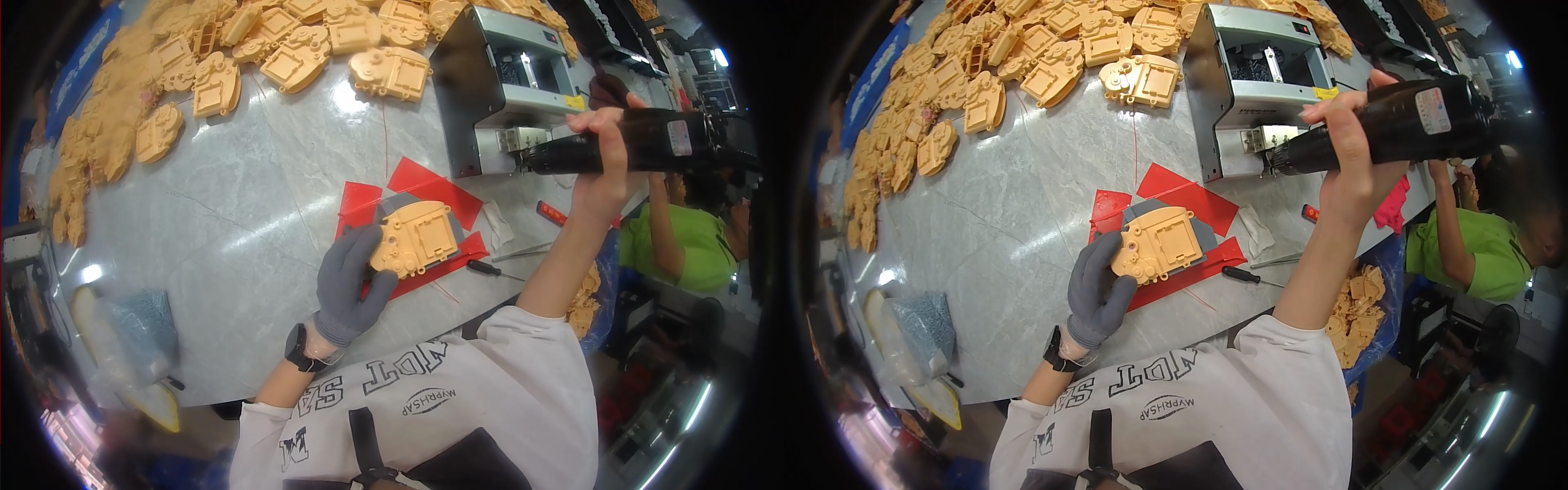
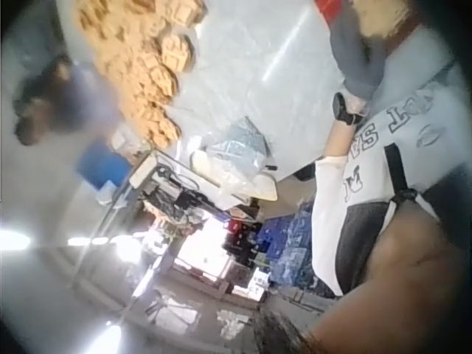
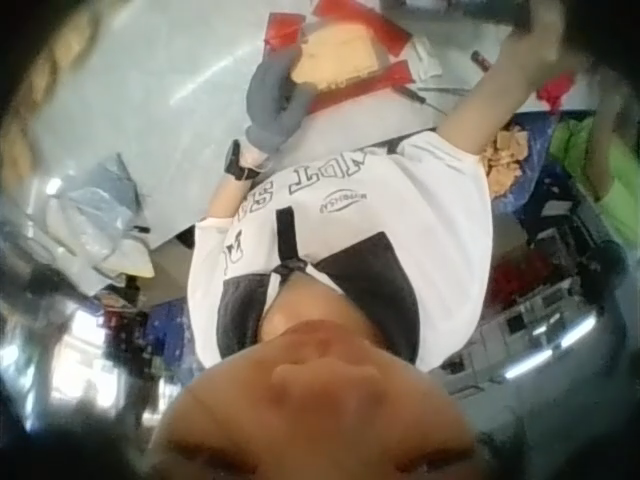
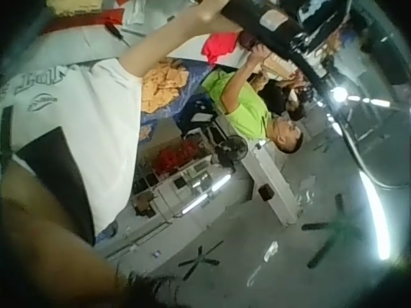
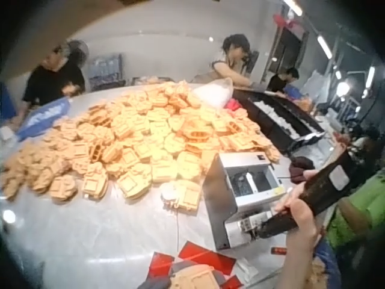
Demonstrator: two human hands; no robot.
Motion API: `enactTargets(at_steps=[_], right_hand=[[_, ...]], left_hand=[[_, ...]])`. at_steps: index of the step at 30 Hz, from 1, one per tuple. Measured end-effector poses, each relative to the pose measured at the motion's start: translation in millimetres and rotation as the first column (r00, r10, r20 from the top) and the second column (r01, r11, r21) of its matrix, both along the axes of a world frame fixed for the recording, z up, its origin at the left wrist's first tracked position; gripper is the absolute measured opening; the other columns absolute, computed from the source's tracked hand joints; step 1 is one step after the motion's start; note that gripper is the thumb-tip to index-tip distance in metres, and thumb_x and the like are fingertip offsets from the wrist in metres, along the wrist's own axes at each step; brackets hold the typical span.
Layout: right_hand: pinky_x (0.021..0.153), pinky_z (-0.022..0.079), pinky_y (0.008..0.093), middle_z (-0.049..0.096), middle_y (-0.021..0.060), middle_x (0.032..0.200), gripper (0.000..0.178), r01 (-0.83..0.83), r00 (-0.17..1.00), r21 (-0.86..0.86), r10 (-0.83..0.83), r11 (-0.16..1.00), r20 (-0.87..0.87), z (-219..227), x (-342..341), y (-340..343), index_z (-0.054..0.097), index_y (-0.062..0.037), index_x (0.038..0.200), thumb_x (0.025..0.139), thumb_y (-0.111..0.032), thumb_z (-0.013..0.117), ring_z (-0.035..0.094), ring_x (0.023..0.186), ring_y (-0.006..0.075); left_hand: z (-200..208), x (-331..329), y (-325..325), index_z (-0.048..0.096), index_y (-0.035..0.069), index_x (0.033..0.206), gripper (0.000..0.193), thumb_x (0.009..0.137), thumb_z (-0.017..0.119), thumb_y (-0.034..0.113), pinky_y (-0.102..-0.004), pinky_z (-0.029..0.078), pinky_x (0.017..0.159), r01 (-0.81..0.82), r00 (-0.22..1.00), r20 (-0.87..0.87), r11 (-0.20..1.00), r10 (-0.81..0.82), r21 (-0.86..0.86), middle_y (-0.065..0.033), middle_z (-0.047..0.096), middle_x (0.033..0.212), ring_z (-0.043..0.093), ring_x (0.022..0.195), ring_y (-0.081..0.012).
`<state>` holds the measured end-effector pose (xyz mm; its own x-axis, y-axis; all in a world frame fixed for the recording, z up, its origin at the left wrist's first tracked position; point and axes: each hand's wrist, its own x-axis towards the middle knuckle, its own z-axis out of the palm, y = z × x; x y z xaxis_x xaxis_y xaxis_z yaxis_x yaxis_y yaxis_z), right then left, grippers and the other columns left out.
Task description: The person assembles plastic toy casings by placing them into a fixture and driving screws into them with an electric screwdriver.
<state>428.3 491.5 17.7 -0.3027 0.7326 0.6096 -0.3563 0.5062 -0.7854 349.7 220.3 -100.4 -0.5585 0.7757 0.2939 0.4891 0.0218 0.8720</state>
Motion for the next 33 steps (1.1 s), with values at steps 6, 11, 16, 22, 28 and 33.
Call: enactTargets(at_steps=[6, 11, 16, 22, 28, 33], right_hand=[[0.056, 0.046, 0.0304, 0.052, 0.0082, 0.067, 0.038, -0.144, 0.990, -0.134, 0.143, 0.980, -0.017, 2.2, 3.9, -1.3, 0.041, 0.0060, 0.111, 0.076, 0.000, 0.056, 0.052, 0.052, 0.0150], [0.056, 0.045, 0.0329, 0.049, 0.0070, 0.067, 0.044, -0.169, 0.985, -0.169, 0.162, 0.971, -0.055, -9.4, 24.2, -31.1, 0.039, 0.0011, 0.115, 0.075, -0.004, 0.056, 0.050, 0.052, 0.0162], [0.061, 0.045, 0.0361, 0.051, 0.0086, 0.076, 0.051, -0.521, 0.852, -0.073, 0.513, 0.850, -0.103, 6.2, 41.9, -94.2, 0.033, -0.0056, 0.120, 0.079, -0.014, 0.062, 0.053, 0.055, 0.0197], [0.061, 0.045, 0.0374, 0.053, 0.0082, 0.076, 0.053, -0.740, 0.670, -0.193, 0.730, 0.645, -0.132, -1.6, 29.9, -112.4, 0.031, -0.0094, 0.119, 0.078, -0.013, 0.065, 0.055, 0.059, 0.0211], [0.063, 0.045, 0.0362, 0.053, 0.0066, 0.077, 0.053, -0.848, 0.527, -0.213, 0.815, 0.486, -0.239, -4.8, 17.1, -119.0, 0.031, -0.0099, 0.120, 0.079, -0.015, 0.065, 0.056, 0.061, 0.0202], [0.064, 0.045, 0.0361, 0.053, 0.0067, 0.077, 0.052, -0.836, 0.545, -0.246, 0.793, 0.491, -0.271, -6.4, 12.4, -123.5, 0.031, -0.0095, 0.120, 0.080, -0.016, 0.065, 0.056, 0.061, 0.0202]], left_hand=[[0.9, -3.5, -2.4, 0.048, 0.000, 0.119, 0.050, 0.072, 0.065, 0.006, -0.0411, 0.043, 0.087, 0.024, 0.999, -0.047, 1.000, -0.023, 0.013, -0.0192, 0.055, 0.110, 0.055, 0.090, -0.0337], [-4.0, -6.2, -7.1, 0.050, 0.001, 0.117, 0.048, 0.072, 0.066, 0.008, -0.0381, 0.045, 0.078, -0.015, 0.999, -0.044, 1.000, 0.015, 0.001, -0.0172, 0.056, 0.106, 0.056, 0.087, -0.0315], [2.5, -7.5, -7.5, 0.050, 0.001, 0.116, 0.049, 0.072, 0.067, 0.011, -0.0379, 0.045, 0.073, 0.012, 0.998, -0.057, 1.000, -0.012, -0.001, -0.0167, 0.056, 0.104, 0.055, 0.088, -0.0317], [10.9, -12.1, -6.1, 0.053, 0.005, 0.113, 0.049, 0.067, 0.069, 0.011, -0.0388, 0.046, 0.071, 0.040, 0.992, -0.126, 0.994, -0.027, 0.101, -0.0178, 0.051, 0.108, 0.055, 0.088, -0.0339], [16.0, -12.4, -10.5, 0.061, 0.011, 0.100, 0.038, 0.063, 0.070, 0.008, -0.0404, 0.047, 0.073, 0.081, 0.964, -0.264, 0.987, -0.043, 0.137, -0.0137, 0.050, 0.108, 0.052, 0.091, -0.0346], [6.4, -11.3, -16.4, 0.064, 0.015, 0.098, 0.040, 0.060, 0.074, 0.009, -0.0430, 0.043, 0.087, 0.100, 0.970, -0.231, 0.992, -0.079, 0.077, -0.0105, 0.052, 0.118, 0.048, 0.108, -0.0349]])
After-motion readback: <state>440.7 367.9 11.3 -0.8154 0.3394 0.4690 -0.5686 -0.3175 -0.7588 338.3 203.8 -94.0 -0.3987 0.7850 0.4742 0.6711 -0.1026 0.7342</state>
